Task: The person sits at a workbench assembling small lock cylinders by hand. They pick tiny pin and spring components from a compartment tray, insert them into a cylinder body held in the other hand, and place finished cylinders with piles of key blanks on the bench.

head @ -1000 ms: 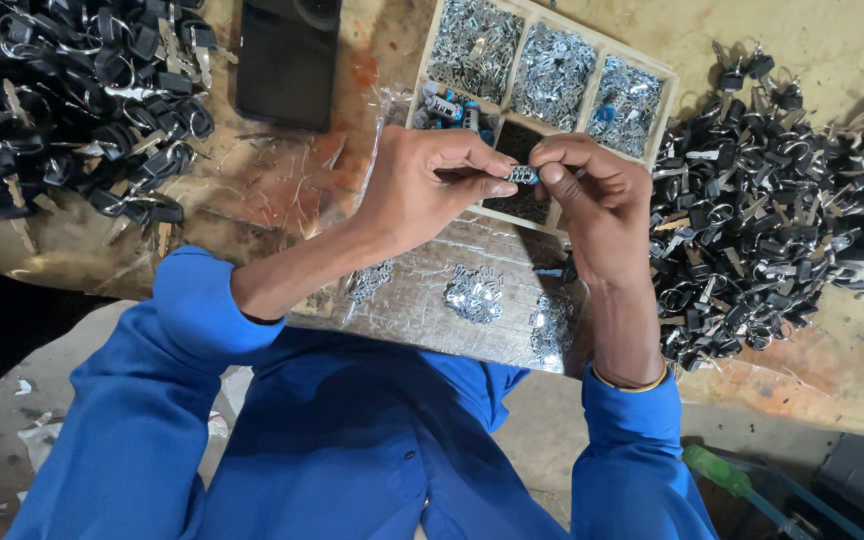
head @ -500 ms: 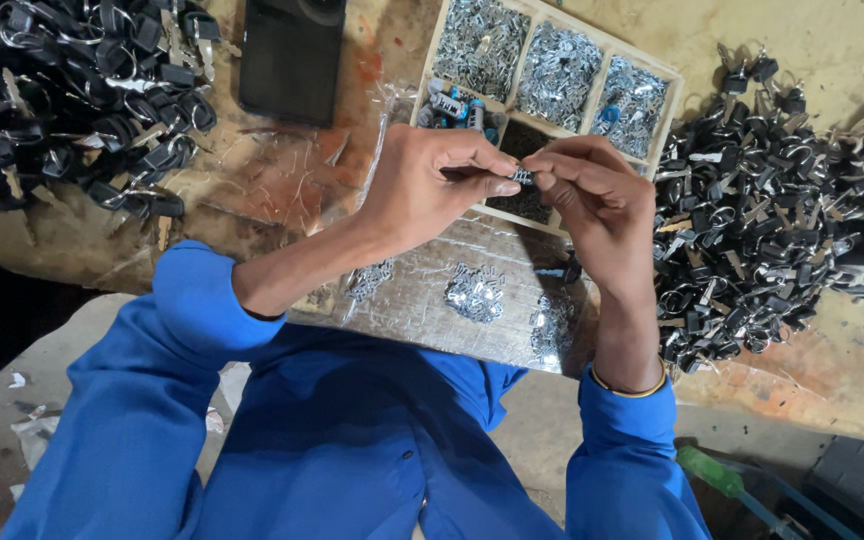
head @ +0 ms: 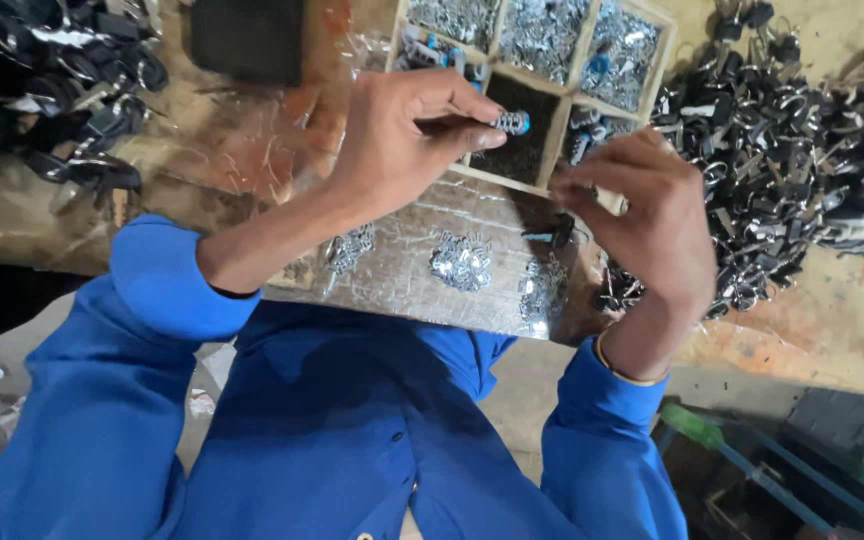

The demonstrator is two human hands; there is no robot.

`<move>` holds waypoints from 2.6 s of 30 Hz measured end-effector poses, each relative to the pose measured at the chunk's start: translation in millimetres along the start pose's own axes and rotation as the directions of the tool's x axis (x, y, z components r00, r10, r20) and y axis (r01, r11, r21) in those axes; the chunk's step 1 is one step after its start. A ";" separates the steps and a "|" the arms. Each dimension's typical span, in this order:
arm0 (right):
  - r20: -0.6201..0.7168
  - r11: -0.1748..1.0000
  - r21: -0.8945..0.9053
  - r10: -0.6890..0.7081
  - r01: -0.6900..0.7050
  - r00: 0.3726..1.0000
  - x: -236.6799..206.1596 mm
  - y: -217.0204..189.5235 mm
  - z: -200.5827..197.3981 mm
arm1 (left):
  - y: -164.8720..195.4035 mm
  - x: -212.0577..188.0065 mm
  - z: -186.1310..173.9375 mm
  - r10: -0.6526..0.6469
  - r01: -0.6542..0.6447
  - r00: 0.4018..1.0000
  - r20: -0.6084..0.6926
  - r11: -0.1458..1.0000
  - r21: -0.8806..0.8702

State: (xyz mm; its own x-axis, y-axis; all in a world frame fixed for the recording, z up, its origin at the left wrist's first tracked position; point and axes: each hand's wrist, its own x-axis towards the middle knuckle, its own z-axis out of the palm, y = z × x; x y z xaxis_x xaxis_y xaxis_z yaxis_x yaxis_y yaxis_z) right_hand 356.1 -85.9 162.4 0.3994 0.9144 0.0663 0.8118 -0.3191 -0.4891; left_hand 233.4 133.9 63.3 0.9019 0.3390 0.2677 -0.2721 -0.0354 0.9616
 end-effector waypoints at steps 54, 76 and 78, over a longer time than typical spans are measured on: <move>-0.350 0.949 -0.224 0.133 -0.221 0.927 -181.8 -105.5 130.3 | 42.8 -240.6 30.6 -0.255 0.271 0.945 -0.202 0.961 0.055; -0.192 0.671 0.666 0.576 -0.325 0.795 -117.7 -158.0 149.8 | 40.8 -251.6 22.4 -0.188 0.219 0.953 -0.236 0.969 0.111; -0.216 0.729 0.592 0.555 -0.345 0.803 -116.3 -162.3 150.7 | 40.3 -252.7 20.2 -0.151 0.183 0.965 -0.213 0.973 0.139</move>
State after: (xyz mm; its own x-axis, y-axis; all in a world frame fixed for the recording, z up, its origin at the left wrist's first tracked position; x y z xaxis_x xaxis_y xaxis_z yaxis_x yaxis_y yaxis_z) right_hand 113.7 -102.9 103.0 0.8636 0.5033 -0.0305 0.2015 -0.4000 -0.8941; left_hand 1.3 27.9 35.7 0.8403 0.5328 0.1002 -0.0531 -0.1029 0.9933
